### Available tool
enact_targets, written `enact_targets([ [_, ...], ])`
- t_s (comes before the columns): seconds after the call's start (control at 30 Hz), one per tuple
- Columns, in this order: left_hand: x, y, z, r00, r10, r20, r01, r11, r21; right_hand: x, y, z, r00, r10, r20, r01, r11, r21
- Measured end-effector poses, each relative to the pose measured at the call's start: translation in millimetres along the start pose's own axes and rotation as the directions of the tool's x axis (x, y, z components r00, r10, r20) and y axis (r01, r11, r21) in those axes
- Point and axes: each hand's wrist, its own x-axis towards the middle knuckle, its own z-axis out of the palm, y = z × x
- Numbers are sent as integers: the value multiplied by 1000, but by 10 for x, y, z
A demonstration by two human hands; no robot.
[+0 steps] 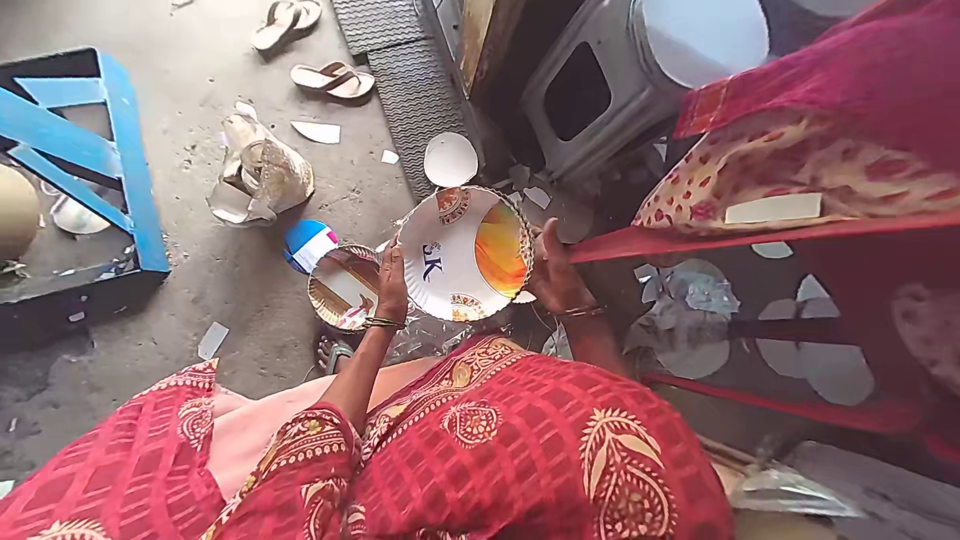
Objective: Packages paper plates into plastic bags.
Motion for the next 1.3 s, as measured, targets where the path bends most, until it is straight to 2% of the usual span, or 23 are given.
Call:
enact_targets([
  [0.07,-50,6,72,998,-53,-29,54,998,24,25,136,150,994,6,-112,-14,998,-68],
  [0.17,53,-37,89,979,-4,-203,22,996,86,80,320,302,989,-92,-112,72,983,-171],
  [0.2,103,-36,86,972,32,-231,-8,995,102,100,324,317,988,-93,-123,71,983,-169],
  [0.27,119,1,116,973,59,-225,-27,990,142,118,250,248,993,-18,-120,11,998,-57],
  [0.37,275,222,334,979,162,-121,-145,980,136,77,-16,-80,1000,-8,2,8,1000,2],
  [0.47,373,515,567,987,153,48,-157,981,110,-22,-156,-366,998,-68,17,69,998,-6],
  [0.57,431,644,681,963,-5,271,-1,1000,21,-95,-92,-589,991,-105,-78,100,993,-68],
  [0.63,516,549,704,902,-110,418,149,987,-63,-195,27,-694,972,-95,-216,81,994,-73],
  [0.67,543,470,701,885,-159,437,208,976,-64,-257,113,-759,959,-87,-271,70,995,-69],
  [0.77,494,238,741,911,-233,341,255,967,-20,-433,435,-972,915,-65,-398,85,996,34],
  [0.87,152,107,1013,943,-213,255,240,967,-80,-605,709,-1150,854,-135,-503,237,960,146],
  [0.97,-185,-64,1352,963,-151,224,185,973,-140,-685,763,-1002,859,-208,-468,266,962,60],
  [1.0,-229,-158,1453,980,-125,155,147,979,-142,-701,758,-938,866,-225,-446,260,965,18],
  [1.07,-248,-247,1503,985,-169,30,171,980,-102,-732,736,-806,864,-236,-444,239,970,-49],
  [1.13,-240,-229,1446,973,-229,-12,228,971,-66,-705,717,-783,884,-208,-419,204,977,-55],
  [1.23,-256,-277,1373,967,-244,68,251,961,-115,-641,753,-802,874,-112,-474,135,991,15],
  [1.3,-75,-364,1283,957,-198,210,220,972,-88,-613,781,-872,858,-55,-511,144,980,136],
])
